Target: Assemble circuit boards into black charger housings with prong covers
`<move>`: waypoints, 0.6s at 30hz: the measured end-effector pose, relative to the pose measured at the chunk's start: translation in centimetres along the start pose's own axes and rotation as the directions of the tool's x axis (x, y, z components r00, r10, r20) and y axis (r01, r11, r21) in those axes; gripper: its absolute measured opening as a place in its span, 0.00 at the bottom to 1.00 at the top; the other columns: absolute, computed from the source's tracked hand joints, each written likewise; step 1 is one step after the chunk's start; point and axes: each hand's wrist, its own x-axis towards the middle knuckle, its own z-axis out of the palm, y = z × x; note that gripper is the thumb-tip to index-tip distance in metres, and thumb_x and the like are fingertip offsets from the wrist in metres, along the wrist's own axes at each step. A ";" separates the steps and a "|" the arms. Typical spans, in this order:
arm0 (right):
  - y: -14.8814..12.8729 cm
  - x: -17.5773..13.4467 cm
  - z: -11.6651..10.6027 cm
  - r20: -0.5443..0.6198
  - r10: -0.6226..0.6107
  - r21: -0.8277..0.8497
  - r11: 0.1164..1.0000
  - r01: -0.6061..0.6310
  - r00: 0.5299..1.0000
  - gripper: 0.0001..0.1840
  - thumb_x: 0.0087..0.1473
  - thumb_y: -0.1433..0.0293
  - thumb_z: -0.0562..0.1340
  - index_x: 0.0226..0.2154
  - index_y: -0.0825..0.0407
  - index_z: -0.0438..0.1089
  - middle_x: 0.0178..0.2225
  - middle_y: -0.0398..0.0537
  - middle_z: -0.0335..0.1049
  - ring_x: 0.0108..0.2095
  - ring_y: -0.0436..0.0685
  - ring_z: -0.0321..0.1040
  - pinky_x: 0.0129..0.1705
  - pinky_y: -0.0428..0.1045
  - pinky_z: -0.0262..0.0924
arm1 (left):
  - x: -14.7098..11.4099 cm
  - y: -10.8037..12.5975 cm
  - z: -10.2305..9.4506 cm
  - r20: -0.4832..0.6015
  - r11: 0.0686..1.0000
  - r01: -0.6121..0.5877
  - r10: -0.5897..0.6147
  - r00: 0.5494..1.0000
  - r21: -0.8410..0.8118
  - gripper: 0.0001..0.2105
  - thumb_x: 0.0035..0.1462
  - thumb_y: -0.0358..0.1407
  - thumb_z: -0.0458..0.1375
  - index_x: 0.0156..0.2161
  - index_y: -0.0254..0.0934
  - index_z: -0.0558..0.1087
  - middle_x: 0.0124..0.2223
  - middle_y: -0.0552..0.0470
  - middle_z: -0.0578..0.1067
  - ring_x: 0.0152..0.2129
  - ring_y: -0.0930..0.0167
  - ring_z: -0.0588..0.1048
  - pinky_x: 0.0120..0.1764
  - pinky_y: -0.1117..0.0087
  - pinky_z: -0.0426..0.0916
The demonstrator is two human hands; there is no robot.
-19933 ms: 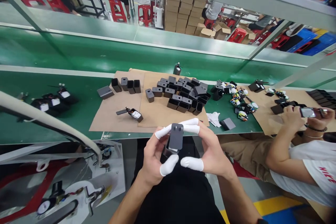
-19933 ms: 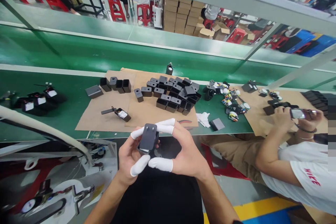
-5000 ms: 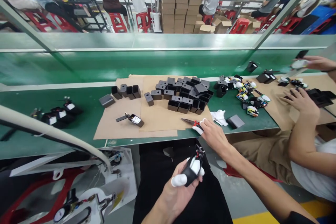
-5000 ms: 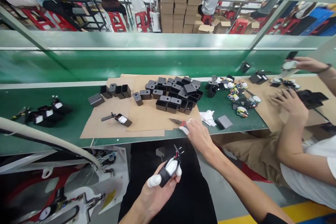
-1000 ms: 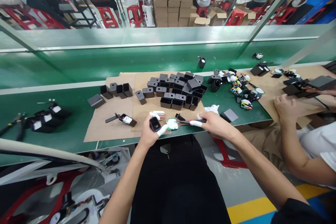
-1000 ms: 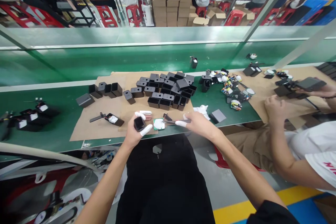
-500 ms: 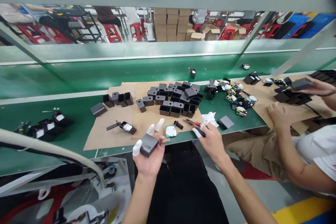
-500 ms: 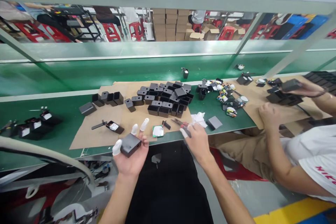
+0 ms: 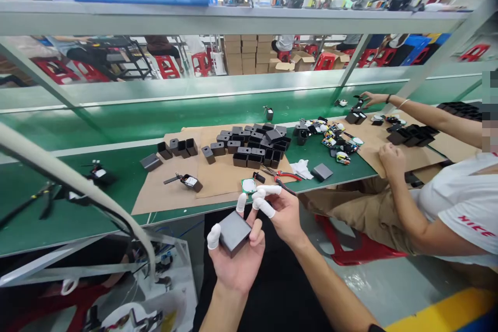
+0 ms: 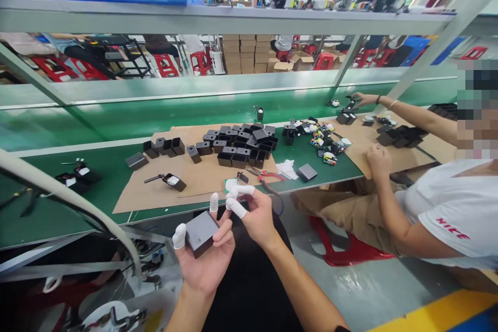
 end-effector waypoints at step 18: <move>-1.6 -5.5 -2.4 0.136 -0.338 -0.266 0.893 0.363 0.931 0.15 0.72 0.61 0.59 0.33 0.46 0.71 0.32 0.48 0.74 0.33 0.58 0.70 0.38 0.54 0.67 | -5.9 -4.0 -0.3 0.108 0.987 -0.120 0.108 0.988 0.105 0.28 0.54 0.51 0.72 0.60 0.47 0.83 0.67 0.42 0.78 0.24 0.76 0.67 0.30 0.69 0.73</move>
